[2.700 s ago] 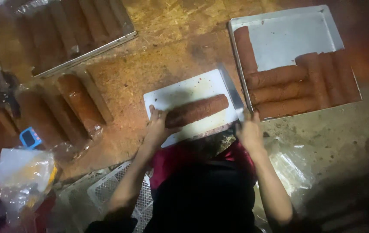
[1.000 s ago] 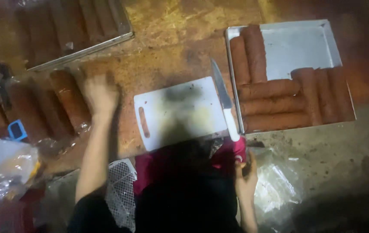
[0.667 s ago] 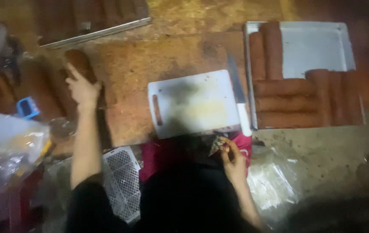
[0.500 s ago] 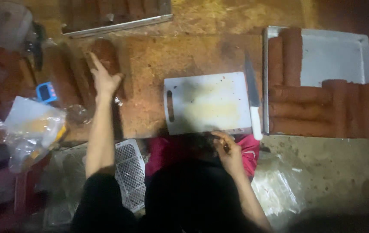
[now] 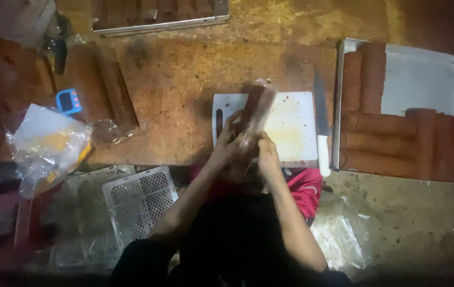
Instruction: Cutting long brown pastry rolls into segments and arranging them neatly in a metal tray.
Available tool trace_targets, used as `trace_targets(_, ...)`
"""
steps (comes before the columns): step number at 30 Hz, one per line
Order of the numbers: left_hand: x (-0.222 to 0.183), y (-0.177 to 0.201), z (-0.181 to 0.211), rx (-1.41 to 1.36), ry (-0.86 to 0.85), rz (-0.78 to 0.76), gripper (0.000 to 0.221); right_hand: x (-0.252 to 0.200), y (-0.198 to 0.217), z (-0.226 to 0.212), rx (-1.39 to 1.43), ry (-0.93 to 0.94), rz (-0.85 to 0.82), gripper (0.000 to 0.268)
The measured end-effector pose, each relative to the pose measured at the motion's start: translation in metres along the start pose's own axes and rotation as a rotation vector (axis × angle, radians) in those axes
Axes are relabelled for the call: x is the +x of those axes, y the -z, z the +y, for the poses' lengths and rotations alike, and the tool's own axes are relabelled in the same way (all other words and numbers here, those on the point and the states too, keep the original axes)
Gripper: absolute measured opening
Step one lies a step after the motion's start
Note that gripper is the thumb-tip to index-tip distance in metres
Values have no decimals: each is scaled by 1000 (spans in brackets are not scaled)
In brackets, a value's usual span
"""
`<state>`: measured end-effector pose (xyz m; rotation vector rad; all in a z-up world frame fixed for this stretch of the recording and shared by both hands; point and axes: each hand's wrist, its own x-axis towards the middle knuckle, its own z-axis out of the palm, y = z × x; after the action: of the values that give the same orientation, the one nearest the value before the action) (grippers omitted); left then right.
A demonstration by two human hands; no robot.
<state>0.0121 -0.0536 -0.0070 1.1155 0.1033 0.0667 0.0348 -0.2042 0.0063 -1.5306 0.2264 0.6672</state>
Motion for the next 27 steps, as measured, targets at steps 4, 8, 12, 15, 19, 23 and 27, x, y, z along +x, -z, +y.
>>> trace_targets(4, -6, -13, -3, 243, -58, 51, 81, -14, 21, -8, -237, 390, -133, 49)
trace_targets(8, -9, -22, 3, 290, -234, -77, 99, 0, 33, -4, -356, 306, -33, 45)
trace_targets(12, -4, -19, -1, 319, -79, -160, 107, -1, 57, 1, -420, 444, 148, 42)
trace_targets(15, 17, -4, 0, 279, 397, -164, 100, -21, 84, -34, -490, 406, 137, 48)
trace_targets(19, 26, 1, -23, 125, 439, -232, 86, -90, 132, -95, -155, 493, 232, 53)
trace_targets(23, 44, -10, -47, 15, 539, -186, 70, -149, 178, -94, 458, 664, 383, 50)
trace_targets(27, 59, -26, -38, 19, 779, -224, 63, -211, 266, -33, 1104, 875, 533, 52)
